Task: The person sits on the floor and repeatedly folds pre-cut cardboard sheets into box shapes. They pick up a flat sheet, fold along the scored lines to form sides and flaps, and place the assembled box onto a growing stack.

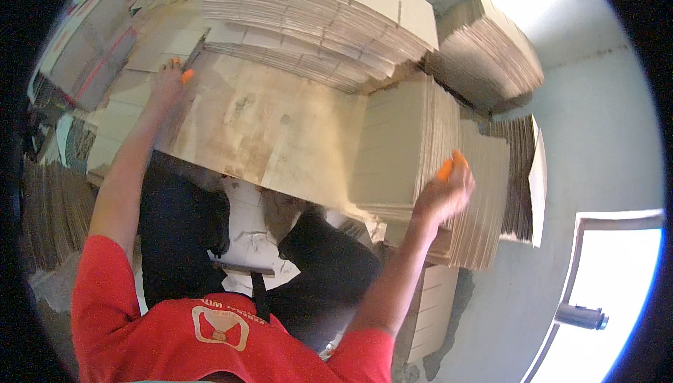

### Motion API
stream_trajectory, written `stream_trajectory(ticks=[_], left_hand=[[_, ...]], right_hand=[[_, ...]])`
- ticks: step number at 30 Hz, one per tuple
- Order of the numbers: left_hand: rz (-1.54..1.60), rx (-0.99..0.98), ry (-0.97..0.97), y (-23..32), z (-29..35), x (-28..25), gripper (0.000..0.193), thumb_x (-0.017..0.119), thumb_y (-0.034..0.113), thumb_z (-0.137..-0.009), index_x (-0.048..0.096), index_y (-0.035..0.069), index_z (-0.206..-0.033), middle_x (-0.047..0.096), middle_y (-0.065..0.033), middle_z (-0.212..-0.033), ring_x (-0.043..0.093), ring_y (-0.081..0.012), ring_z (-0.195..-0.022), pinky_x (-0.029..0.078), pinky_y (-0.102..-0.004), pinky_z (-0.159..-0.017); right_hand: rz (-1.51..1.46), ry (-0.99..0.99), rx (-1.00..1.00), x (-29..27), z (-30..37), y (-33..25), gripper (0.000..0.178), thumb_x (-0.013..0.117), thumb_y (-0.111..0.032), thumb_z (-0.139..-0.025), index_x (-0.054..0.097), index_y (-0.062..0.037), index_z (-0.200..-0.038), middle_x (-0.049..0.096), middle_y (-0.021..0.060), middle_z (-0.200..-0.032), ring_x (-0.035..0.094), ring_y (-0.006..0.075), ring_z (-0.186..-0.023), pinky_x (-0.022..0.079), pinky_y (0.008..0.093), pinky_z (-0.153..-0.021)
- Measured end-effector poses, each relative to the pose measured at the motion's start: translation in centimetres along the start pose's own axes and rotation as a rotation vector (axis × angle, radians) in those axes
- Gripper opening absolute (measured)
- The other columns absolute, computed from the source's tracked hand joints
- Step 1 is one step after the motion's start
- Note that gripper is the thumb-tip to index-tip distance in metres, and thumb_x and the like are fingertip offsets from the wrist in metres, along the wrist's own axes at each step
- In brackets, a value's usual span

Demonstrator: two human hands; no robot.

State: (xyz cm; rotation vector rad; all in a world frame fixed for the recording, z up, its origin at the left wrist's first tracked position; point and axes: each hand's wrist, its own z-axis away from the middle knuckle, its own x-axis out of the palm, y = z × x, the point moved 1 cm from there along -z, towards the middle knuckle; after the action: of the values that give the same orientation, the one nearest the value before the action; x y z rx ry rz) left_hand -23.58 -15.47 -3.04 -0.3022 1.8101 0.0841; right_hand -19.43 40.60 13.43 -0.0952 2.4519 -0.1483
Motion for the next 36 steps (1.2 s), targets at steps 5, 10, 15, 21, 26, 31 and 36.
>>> stream_trajectory(ticks=[5,10,15,21,26,31,36], left_hand=[[0.230,0.077,0.304,3.8,1.7,-3.3,0.045,0.061,0.027,-0.092,0.052,0.003,-0.128,0.066,-0.0144,-0.104,0.064,-0.0335,-0.092,0.054,-0.0449,-0.075],[0.352,0.152,0.160,6.5,4.6,-6.8,0.038,0.066,0.020,-0.088,0.058,0.000,-0.119,0.068,-0.0168,-0.103,0.065,-0.0355,-0.091,0.053,-0.0449,-0.073],[0.486,0.210,0.194,6.6,5.5,-6.9,0.033,0.068,0.022,-0.088,0.062,0.003,-0.114,0.069,-0.0180,-0.098,0.067,-0.0365,-0.087,0.053,-0.0454,-0.072],[0.554,0.245,0.340,7.5,3.9,-9.5,0.032,0.069,0.023,-0.087,0.063,0.008,-0.115,0.070,-0.0154,-0.103,0.066,-0.0354,-0.091,0.054,-0.0444,-0.073],[0.736,0.467,0.647,12.9,-2.0,-16.9,0.042,0.069,0.027,-0.087,0.061,0.014,-0.127,0.065,-0.0106,-0.118,0.058,-0.0297,-0.108,0.050,-0.0388,-0.090],[0.497,0.593,0.764,20.0,-9.2,-21.2,0.051,0.063,0.034,-0.092,0.052,0.011,-0.136,0.056,-0.0106,-0.132,0.046,-0.0328,-0.128,0.037,-0.0413,-0.107],[0.330,0.514,0.675,25.1,-13.5,-20.1,0.050,0.059,0.030,-0.095,0.047,0.001,-0.134,0.056,-0.0137,-0.127,0.047,-0.0305,-0.128,0.035,-0.0449,-0.107]], right_hand=[[0.230,-0.440,0.021,4.2,-1.6,-0.6,0.022,0.068,-0.015,-0.086,0.062,-0.0020,-0.103,0.068,0.0181,-0.098,0.066,0.0348,-0.097,0.053,0.0440,-0.078],[0.263,-0.548,-0.020,7.8,-1.3,1.5,0.015,0.063,-0.015,-0.088,0.060,-0.0012,-0.094,0.068,0.0219,-0.090,0.068,0.0404,-0.086,0.053,0.0504,-0.069],[0.188,-0.467,-0.036,7.7,-2.2,3.1,0.007,0.060,-0.009,-0.085,0.063,-0.0030,-0.088,0.068,0.0199,-0.082,0.068,0.0391,-0.081,0.053,0.0499,-0.069],[0.173,-0.228,0.289,2.1,-3.5,1.5,0.014,0.070,-0.022,-0.084,0.067,-0.0097,-0.091,0.070,0.0161,-0.085,0.069,0.0361,-0.075,0.054,0.0459,-0.066],[-0.795,0.625,0.268,-5.0,-3.5,-3.6,0.005,0.064,0.002,-0.088,0.063,0.0052,-0.092,0.063,0.0079,-0.082,0.059,0.0137,-0.064,0.045,0.0218,-0.049],[-0.998,0.133,0.444,-4.0,-2.9,-2.9,0.008,0.056,-0.001,-0.087,0.064,0.0020,-0.086,0.064,0.0113,-0.073,0.051,0.0090,-0.046,0.037,0.0189,-0.037],[-1.245,0.332,0.567,-3.4,-3.0,-2.6,0.019,0.044,0.000,-0.084,0.063,0.0010,-0.085,0.060,0.0092,-0.065,0.040,0.0061,-0.038,0.028,0.0187,-0.032]])
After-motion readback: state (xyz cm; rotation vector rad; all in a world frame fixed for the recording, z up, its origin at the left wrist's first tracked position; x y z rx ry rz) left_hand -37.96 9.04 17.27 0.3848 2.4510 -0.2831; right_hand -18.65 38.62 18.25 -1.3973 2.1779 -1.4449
